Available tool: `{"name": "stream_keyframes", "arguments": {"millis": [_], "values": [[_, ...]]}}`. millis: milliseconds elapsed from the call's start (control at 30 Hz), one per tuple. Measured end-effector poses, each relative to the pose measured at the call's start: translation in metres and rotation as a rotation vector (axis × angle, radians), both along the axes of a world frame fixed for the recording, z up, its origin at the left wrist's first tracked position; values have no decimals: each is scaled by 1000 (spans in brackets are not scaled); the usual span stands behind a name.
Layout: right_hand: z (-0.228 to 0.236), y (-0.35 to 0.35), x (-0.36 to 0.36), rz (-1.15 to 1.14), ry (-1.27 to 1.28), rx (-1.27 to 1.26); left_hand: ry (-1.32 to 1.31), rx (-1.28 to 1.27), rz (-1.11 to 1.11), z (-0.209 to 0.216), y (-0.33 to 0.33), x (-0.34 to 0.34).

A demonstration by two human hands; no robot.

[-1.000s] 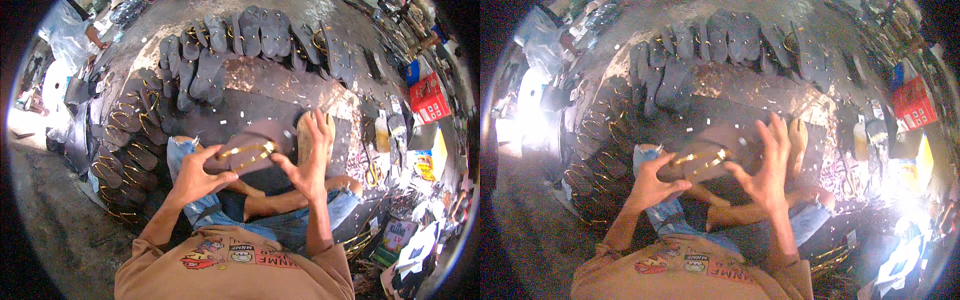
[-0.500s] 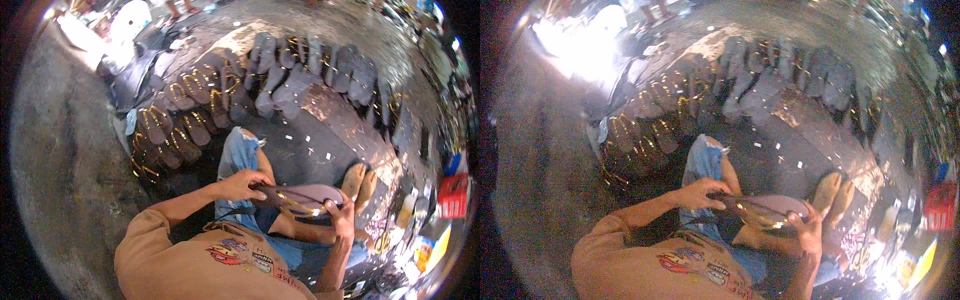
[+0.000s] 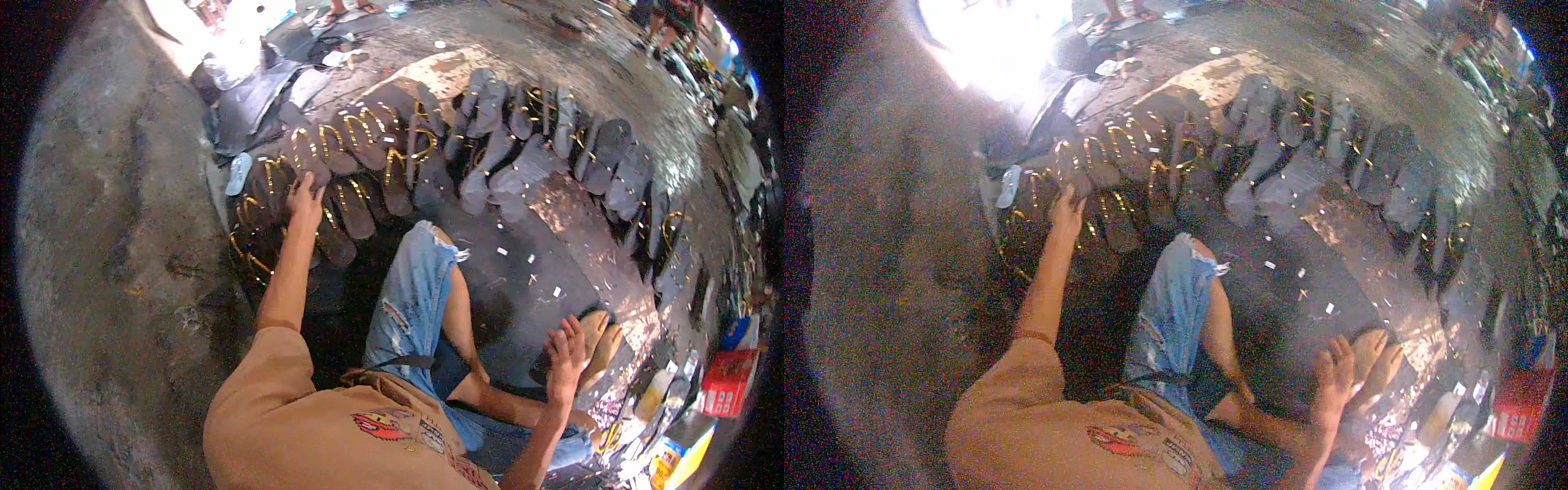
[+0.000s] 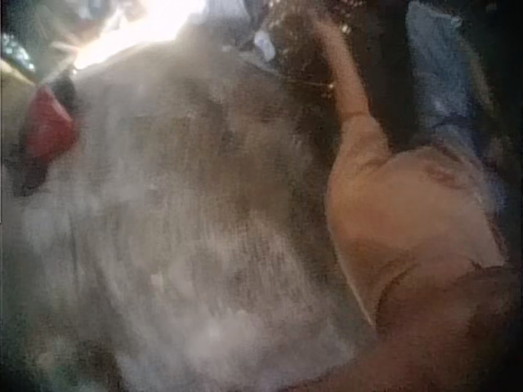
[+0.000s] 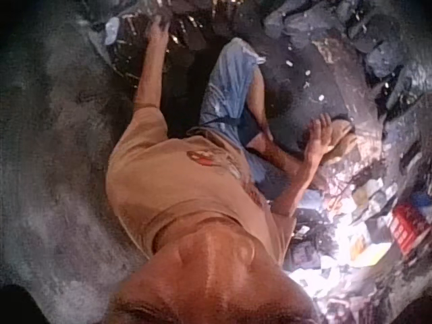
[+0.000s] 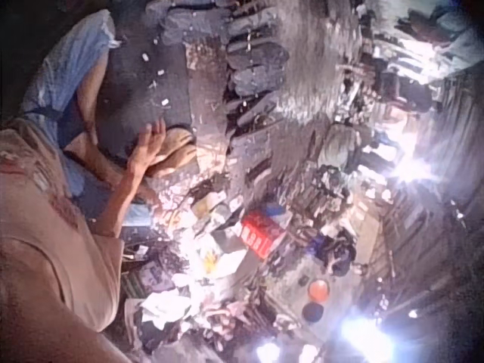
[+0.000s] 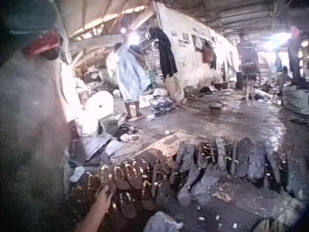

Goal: The person sits on the ground and repeatedly picks up flip-flop soles and wooden shoe lasts. They place the soles onto the lasts, press the straps into place, and then remove the soles to repeat the process with another pair.

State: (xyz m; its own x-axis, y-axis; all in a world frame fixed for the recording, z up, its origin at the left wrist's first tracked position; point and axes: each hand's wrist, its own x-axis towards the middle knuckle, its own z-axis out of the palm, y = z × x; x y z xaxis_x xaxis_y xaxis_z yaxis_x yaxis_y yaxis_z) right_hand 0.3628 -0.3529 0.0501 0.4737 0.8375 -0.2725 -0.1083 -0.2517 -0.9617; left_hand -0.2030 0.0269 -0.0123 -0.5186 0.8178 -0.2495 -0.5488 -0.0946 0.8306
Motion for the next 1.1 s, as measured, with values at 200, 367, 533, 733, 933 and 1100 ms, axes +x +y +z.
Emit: {"name": "stream_keyframes", "arguments": {"millis": [200, 367, 533, 733, 933, 1100], "values": [[12, -18, -23, -199, 112, -59, 501, -254, -853, 30, -64, 172], [-4, -24, -11, -139, 3, -67, 1908, 77, -785, -15, 0, 257], [-8, -27, -18, -125, -60, -6, 2000, -373, -774, -12, 10, 293], [-9, -31, -26, -115, -56, 28, 986, -344, -908, -19, 55, 247], [-12, -25, -29, -113, -54, 34, -508, -313, -820, 38, -2, 228], [-23, -18, -37, -78, 3, 27, -426, -4, -1037, 76, -174, 268]]}}
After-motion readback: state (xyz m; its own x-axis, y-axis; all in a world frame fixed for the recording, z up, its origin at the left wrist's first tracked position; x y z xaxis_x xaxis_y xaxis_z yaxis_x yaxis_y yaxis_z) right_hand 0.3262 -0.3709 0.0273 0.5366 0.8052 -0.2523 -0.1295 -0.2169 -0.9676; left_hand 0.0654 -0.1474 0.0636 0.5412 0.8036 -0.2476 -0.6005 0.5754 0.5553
